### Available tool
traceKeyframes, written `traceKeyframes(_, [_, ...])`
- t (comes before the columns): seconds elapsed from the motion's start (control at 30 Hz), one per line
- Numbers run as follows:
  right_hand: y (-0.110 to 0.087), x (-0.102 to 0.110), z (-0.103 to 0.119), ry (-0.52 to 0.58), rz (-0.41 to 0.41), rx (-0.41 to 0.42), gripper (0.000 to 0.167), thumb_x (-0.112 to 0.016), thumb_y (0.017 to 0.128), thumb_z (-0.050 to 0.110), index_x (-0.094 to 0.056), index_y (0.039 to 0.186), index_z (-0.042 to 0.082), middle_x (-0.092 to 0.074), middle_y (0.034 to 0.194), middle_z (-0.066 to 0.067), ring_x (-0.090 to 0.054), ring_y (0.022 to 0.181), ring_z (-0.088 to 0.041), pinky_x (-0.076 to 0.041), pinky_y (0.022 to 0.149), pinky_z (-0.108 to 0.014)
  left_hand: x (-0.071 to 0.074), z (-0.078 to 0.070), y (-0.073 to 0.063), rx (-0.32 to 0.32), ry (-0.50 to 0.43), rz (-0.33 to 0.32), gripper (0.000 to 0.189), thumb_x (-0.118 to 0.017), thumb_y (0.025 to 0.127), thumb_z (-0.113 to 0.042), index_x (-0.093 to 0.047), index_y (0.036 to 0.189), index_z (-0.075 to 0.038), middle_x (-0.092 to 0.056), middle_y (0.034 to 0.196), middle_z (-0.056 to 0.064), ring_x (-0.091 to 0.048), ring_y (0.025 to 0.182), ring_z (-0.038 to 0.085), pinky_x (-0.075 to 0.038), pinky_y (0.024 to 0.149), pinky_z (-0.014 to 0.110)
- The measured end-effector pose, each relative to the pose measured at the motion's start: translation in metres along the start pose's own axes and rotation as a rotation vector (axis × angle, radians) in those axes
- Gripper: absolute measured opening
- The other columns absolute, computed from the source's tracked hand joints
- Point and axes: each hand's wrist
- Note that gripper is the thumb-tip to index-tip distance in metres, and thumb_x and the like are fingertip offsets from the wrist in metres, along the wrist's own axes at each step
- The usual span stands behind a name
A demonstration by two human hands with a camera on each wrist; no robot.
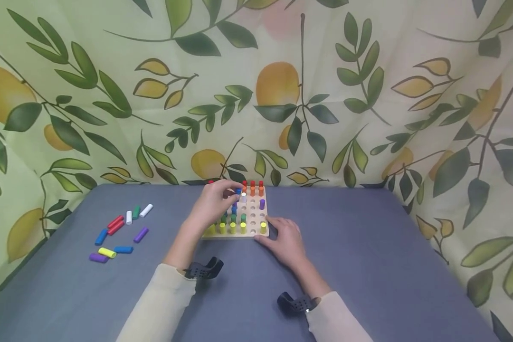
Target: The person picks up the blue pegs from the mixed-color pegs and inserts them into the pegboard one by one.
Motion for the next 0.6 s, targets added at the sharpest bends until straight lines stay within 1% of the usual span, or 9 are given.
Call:
traceKeyframes(0.13, [-0.001,0.000,0.000,-0.011,0.011,-0.009,0.067,-0.079,0.084,0.046,-0.062,0.139,0.010,-0.066,0.135,-0.015,-0.056,0.130,-0.038,-0.038,0.112,-0.059,-0.007,0.000,0.002,-0.004,0.000,0.018,0.028,-0.071,0.094,-0.012,-0.073,0.122,-0.016,-0.074,0.115,0.005,-0.068,0.097,0.021,-0.057,0.085,0.038])
traceKeyframes(0.27, [0.000,0.000,-0.001,-0.014,0.027,-0.019,0.068,-0.078,0.085,0.048,-0.062,0.139,0.011,-0.066,0.136,-0.015,-0.055,0.132,-0.038,-0.038,0.112,-0.060,-0.012,0.002,0.002,0.013,0.024,0.027,0.028,-0.072,0.094,-0.013,-0.074,0.121,-0.018,-0.075,0.115,0.003,-0.066,0.091,0.018,-0.056,0.081,0.035])
traceKeyframes(0.37, [0.000,-0.001,-0.001,-0.011,0.023,-0.023,0.068,-0.078,0.085,0.048,-0.062,0.139,0.011,-0.066,0.135,-0.014,-0.055,0.131,-0.037,-0.038,0.112,-0.060,-0.015,0.005,0.004,0.015,0.038,0.048,0.028,-0.071,0.095,-0.013,-0.074,0.122,-0.019,-0.075,0.115,0.003,-0.064,0.087,0.017,-0.054,0.078,0.033])
traceKeyframes(0.43, [-0.001,-0.001,0.000,-0.012,0.017,-0.025,0.067,-0.078,0.085,0.047,-0.062,0.139,0.011,-0.066,0.135,-0.014,-0.055,0.131,-0.037,-0.038,0.112,-0.059,-0.016,0.006,0.005,0.011,0.040,0.062,0.027,-0.071,0.095,-0.013,-0.074,0.121,-0.019,-0.074,0.115,0.002,-0.064,0.088,0.017,-0.054,0.081,0.034])
traceKeyframes(0.53, [-0.001,0.000,0.000,-0.012,0.004,-0.016,0.067,-0.079,0.084,0.047,-0.063,0.138,0.010,-0.066,0.134,-0.015,-0.056,0.130,-0.038,-0.039,0.111,-0.060,-0.020,0.009,0.005,0.001,0.043,0.069,0.027,-0.071,0.094,-0.013,-0.074,0.121,-0.018,-0.075,0.116,0.002,-0.066,0.094,0.019,-0.053,0.091,0.041])
traceKeyframes(0.6, [-0.002,0.000,0.000,-0.013,-0.004,-0.012,0.066,-0.079,0.084,0.046,-0.063,0.137,0.010,-0.067,0.134,-0.015,-0.056,0.129,-0.038,-0.039,0.110,-0.061,-0.021,0.011,0.006,0.004,0.042,0.074,0.028,-0.071,0.094,-0.012,-0.074,0.121,-0.016,-0.075,0.117,0.003,-0.068,0.098,0.020,-0.052,0.095,0.044])
Point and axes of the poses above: each hand's wrist, its own y-axis towards the middle knuckle, its own x-axis out of the back of the hand, z = x × y
